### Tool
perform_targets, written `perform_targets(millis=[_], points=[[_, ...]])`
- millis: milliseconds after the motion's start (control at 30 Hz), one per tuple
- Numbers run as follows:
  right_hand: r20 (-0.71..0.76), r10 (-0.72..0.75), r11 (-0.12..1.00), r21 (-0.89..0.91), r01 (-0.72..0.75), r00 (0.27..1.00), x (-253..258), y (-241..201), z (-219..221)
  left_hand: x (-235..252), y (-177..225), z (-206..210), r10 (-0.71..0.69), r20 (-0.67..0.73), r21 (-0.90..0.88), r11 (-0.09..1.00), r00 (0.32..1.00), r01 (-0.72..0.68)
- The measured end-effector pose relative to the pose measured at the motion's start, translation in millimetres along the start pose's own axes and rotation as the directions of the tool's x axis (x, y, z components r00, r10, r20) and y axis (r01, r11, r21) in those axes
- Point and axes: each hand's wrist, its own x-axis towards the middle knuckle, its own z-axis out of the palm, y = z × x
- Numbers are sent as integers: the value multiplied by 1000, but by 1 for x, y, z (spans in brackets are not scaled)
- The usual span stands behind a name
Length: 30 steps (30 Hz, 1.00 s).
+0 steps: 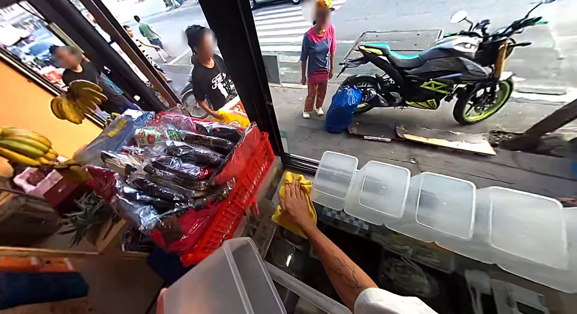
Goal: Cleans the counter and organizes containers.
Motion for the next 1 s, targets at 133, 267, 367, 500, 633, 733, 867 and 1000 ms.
perform_targets(millis=[133,267,367,500,633,733,867,1000], points=[[48,-84,996,-6,85,995,-74,0,-8,-16,3,8,147,208,-347,935,967,-67],[37,-155,987,44,153,987,-156,-8,-4,-49,28,51,136,69,-281,953,988,-112],[48,-309,945,123,302,950,-200,-29,6,-1,-36,-21,470,352,-330,871,809,-363],[110,-459,879,196,434,881,-229,-13,-4,28,23,66,638,493,9,677,592,-736],[80,-479,872,159,463,874,-254,46,-30,67,71,153,577,661,178,501,480,-847],[39,-392,918,78,388,919,-282,97,-60,82,100,211,491,759,365,222,427,-904],[4,-217,976,-24,217,976,-330,158,-99,105,103,269,369,866,353,32,339,-935],[-44,-3,995,-96,-1,999,-376,210,-136,119,84,318,182,891,420,18,417,-907]])
